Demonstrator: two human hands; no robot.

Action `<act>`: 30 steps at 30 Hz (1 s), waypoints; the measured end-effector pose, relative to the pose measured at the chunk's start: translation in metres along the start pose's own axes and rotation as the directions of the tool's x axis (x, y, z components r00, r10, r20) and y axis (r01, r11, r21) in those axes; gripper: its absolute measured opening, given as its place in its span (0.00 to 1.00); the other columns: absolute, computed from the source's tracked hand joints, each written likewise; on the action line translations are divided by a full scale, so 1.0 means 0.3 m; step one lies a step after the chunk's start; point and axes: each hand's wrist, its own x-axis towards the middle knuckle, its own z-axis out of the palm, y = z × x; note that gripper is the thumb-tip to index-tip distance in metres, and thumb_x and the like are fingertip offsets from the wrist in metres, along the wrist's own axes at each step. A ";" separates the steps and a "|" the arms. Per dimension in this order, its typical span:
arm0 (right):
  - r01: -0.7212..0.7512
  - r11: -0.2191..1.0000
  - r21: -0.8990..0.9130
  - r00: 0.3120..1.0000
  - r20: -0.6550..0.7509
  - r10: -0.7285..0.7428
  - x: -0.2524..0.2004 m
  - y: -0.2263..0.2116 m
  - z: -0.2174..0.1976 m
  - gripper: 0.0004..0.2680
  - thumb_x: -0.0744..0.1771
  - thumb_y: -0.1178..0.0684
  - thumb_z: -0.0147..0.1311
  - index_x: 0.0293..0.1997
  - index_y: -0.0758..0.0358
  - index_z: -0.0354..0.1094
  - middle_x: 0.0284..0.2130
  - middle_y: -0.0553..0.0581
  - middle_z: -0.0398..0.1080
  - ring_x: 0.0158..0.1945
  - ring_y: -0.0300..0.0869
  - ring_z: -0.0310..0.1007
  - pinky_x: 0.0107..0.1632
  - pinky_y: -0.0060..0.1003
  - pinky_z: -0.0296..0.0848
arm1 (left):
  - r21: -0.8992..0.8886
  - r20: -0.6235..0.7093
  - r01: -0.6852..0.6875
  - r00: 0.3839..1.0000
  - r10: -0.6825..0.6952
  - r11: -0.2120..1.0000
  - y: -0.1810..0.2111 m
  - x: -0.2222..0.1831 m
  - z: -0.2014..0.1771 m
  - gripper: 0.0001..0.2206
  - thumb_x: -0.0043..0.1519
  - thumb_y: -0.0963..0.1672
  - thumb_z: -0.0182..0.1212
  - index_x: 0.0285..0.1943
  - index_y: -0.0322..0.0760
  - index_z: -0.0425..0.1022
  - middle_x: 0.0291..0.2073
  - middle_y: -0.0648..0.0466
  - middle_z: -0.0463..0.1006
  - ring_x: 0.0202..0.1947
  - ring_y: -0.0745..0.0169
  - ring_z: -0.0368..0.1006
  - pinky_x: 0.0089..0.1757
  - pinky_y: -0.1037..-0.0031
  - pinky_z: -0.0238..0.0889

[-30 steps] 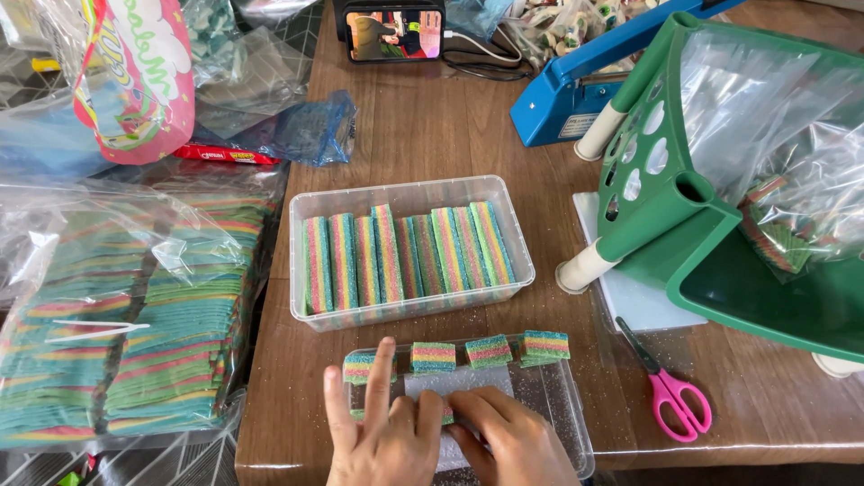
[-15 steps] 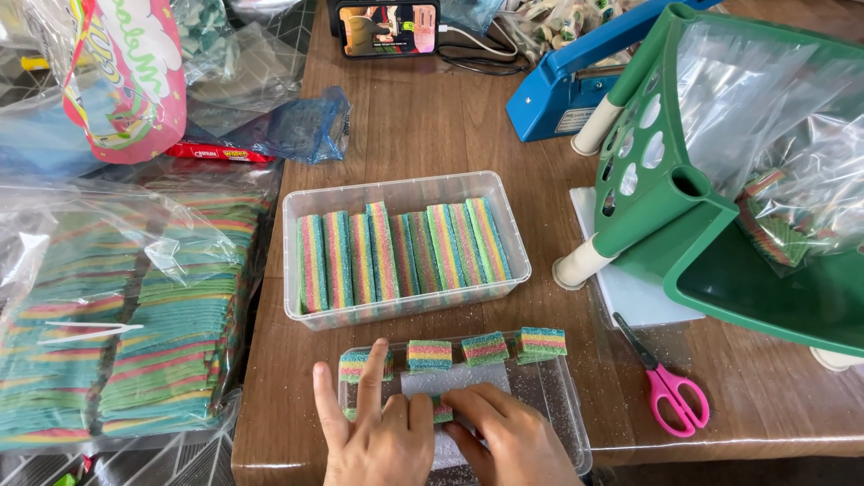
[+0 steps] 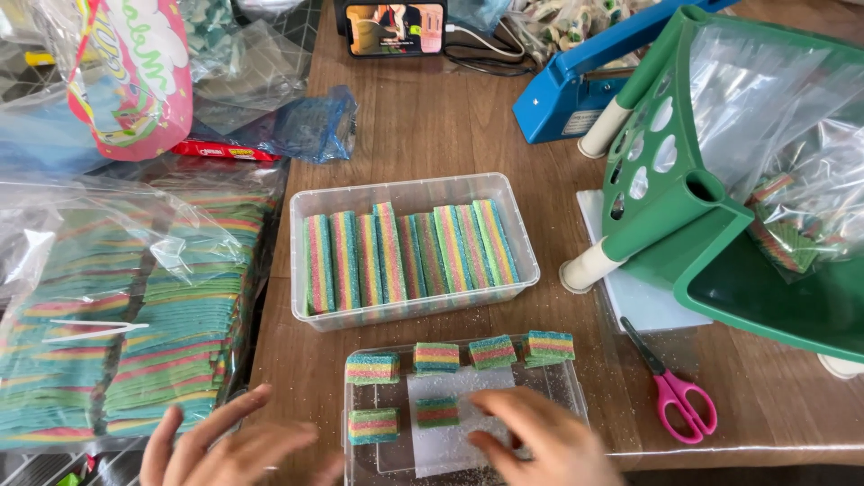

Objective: Folding multi-colored candy strips into a zig-zag shape and placing them on a tray for packaging.

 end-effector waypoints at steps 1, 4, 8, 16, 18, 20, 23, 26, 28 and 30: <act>0.014 0.998 -0.053 0.996 -0.088 -0.018 0.018 -0.025 -0.063 0.14 0.63 0.46 0.66 0.52 0.49 0.73 0.39 0.44 0.81 0.35 0.32 0.85 0.41 0.26 0.88 | -0.064 0.248 0.216 0.949 -0.194 0.974 -0.066 -0.039 0.023 0.12 0.48 0.59 0.67 0.32 0.64 0.82 0.34 0.70 0.82 0.50 0.66 0.81 0.65 0.56 0.51; 0.024 0.990 -0.141 0.966 -0.253 -0.059 0.114 -0.058 -0.231 0.11 0.62 0.48 0.65 0.47 0.51 0.75 0.36 0.43 0.81 0.31 0.30 0.80 0.39 0.23 0.82 | -0.238 0.339 0.483 0.854 -0.394 0.843 -0.048 -0.051 0.039 0.15 0.49 0.51 0.70 0.45 0.50 0.81 0.47 0.59 0.85 0.49 0.66 0.83 0.58 0.64 0.67; 0.109 0.977 -0.184 0.979 -0.148 -0.137 0.338 -0.081 -0.371 0.08 0.67 0.54 0.55 0.49 0.59 0.76 0.46 0.52 0.71 0.38 0.38 0.75 0.39 0.34 0.73 | -0.746 0.108 0.452 0.806 -0.582 0.488 -0.002 -0.129 0.182 0.21 0.61 0.37 0.59 0.64 0.29 0.63 0.51 0.43 0.75 0.56 0.56 0.76 0.58 0.73 0.73; -0.023 0.861 -0.509 0.898 0.368 0.242 0.708 -0.041 -0.233 0.16 0.66 0.52 0.61 0.61 0.54 0.69 0.45 0.50 0.67 0.40 0.45 0.77 0.40 0.45 0.79 | -0.736 0.004 0.460 0.737 -0.676 0.497 -0.049 -0.216 0.298 0.19 0.59 0.39 0.61 0.61 0.29 0.68 0.44 0.43 0.79 0.48 0.54 0.80 0.54 0.72 0.73; -0.012 0.846 -0.534 0.887 0.384 0.256 0.752 -0.029 -0.193 0.18 0.66 0.52 0.63 0.62 0.55 0.68 0.45 0.52 0.67 0.40 0.45 0.76 0.42 0.44 0.80 | -0.698 0.001 0.467 0.759 -0.651 0.544 -0.085 -0.250 0.328 0.19 0.59 0.39 0.61 0.61 0.28 0.68 0.43 0.44 0.80 0.47 0.54 0.81 0.53 0.72 0.74; -0.025 0.831 -0.556 0.880 0.382 0.282 0.780 -0.013 -0.159 0.19 0.65 0.55 0.62 0.65 0.49 0.68 0.50 0.56 0.70 0.54 0.51 0.73 0.53 0.50 0.76 | -0.595 0.042 0.500 0.801 -0.597 0.629 -0.137 -0.305 0.376 0.18 0.56 0.41 0.64 0.56 0.32 0.71 0.41 0.48 0.83 0.40 0.61 0.82 0.49 0.75 0.74; -0.003 0.781 -0.624 0.877 0.374 0.302 0.790 -0.007 -0.123 0.11 0.65 0.61 0.59 0.51 0.52 0.73 0.46 0.57 0.67 0.35 0.48 0.75 0.41 0.48 0.75 | -0.424 0.338 0.629 0.778 -0.530 0.652 -0.370 -0.486 0.550 0.14 0.44 0.44 0.76 0.39 0.41 0.85 0.35 0.56 0.90 0.30 0.72 0.88 0.40 0.81 0.80; -0.016 0.783 -0.622 0.871 0.376 0.317 0.799 -0.010 -0.119 0.12 0.64 0.62 0.59 0.51 0.52 0.71 0.48 0.57 0.66 0.38 0.47 0.75 0.40 0.47 0.75 | -0.221 0.495 0.694 0.685 -0.534 0.685 -0.392 -0.462 0.559 0.13 0.42 0.46 0.77 0.37 0.46 0.91 0.36 0.63 0.92 0.32 0.77 0.88 0.42 0.85 0.81; -0.006 0.785 -0.619 0.874 0.378 0.304 0.791 0.000 -0.103 0.11 0.65 0.63 0.58 0.50 0.55 0.70 0.50 0.60 0.65 0.37 0.48 0.75 0.41 0.47 0.75 | -0.299 0.430 0.613 0.771 -0.470 0.732 -0.347 -0.403 0.488 0.11 0.45 0.46 0.74 0.38 0.47 0.88 0.34 0.63 0.91 0.32 0.77 0.88 0.43 0.84 0.79; 0.008 0.787 -0.617 0.881 0.377 0.287 0.795 0.002 -0.101 0.10 0.65 0.64 0.56 0.48 0.57 0.70 0.51 0.62 0.64 0.36 0.48 0.75 0.42 0.47 0.74 | -0.370 0.348 0.518 0.847 -0.402 0.771 -0.273 -0.328 0.419 0.10 0.49 0.45 0.72 0.39 0.47 0.86 0.33 0.63 0.90 0.32 0.77 0.87 0.43 0.83 0.77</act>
